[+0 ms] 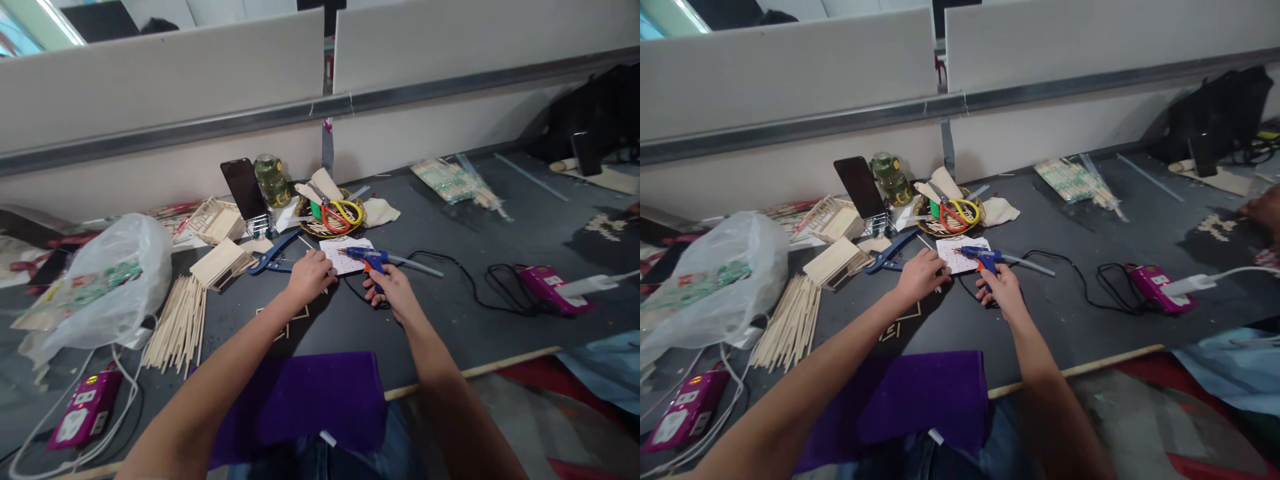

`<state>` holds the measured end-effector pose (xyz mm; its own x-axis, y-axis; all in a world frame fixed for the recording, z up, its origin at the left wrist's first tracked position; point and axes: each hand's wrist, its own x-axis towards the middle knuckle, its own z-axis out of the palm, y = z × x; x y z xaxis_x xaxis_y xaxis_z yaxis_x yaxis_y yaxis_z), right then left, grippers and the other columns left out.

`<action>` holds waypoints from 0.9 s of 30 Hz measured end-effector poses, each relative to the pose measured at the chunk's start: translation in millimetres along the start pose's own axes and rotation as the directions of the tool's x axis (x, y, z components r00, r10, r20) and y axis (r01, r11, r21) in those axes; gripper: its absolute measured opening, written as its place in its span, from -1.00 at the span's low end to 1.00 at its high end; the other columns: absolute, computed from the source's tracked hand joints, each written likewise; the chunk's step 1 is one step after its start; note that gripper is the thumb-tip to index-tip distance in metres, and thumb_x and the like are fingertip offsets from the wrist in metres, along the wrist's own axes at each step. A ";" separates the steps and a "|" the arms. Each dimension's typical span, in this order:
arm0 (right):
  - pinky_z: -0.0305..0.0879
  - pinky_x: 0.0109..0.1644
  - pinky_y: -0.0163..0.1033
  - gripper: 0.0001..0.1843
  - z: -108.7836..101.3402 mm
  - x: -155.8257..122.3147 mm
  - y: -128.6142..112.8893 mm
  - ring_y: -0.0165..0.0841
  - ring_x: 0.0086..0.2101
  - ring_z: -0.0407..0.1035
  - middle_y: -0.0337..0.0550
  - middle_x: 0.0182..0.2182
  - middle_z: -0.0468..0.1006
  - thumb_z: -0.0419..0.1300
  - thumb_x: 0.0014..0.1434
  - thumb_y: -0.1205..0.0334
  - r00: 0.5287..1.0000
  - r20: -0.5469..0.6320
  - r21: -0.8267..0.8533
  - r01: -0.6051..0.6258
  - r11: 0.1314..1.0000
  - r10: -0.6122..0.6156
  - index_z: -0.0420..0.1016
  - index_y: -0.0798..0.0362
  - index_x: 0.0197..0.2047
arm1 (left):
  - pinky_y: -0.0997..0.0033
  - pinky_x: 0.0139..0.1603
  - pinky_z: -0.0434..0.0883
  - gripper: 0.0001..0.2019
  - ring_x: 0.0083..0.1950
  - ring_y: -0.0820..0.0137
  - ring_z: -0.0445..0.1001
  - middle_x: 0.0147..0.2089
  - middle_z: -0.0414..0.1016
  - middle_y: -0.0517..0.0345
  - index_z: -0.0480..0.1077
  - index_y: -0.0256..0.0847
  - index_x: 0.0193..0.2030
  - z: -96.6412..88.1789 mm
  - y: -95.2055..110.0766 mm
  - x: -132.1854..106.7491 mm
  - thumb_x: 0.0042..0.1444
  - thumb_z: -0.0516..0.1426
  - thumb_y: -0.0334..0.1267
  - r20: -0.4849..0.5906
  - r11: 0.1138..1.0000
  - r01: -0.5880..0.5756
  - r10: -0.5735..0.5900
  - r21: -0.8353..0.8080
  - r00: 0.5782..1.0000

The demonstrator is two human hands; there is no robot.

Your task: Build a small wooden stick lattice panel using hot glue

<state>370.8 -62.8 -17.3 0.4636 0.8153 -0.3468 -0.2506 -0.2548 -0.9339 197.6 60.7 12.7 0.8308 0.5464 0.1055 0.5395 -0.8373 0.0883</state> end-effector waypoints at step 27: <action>0.34 -0.47 -0.32 -0.45 1.8 -65.2 -46.4 -0.28 -0.29 0.50 -0.14 -0.15 0.60 0.37 -0.03 0.16 0.815 -0.247 -0.253 0.468 0.847 -0.524 0.30 -0.08 0.03 | 0.30 -0.23 0.28 -0.79 -0.14 0.23 0.39 -0.28 0.52 -0.01 0.56 -0.24 -0.30 -29.1 -32.5 -29.9 0.24 0.09 -0.29 -0.111 0.984 0.169 -0.174 -0.056 0.978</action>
<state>350.7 -103.2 48.8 0.7191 0.6697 0.1855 0.2197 0.0342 -0.9750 151.2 72.1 35.5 0.7039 0.6821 0.1982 0.6634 -0.7311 0.1597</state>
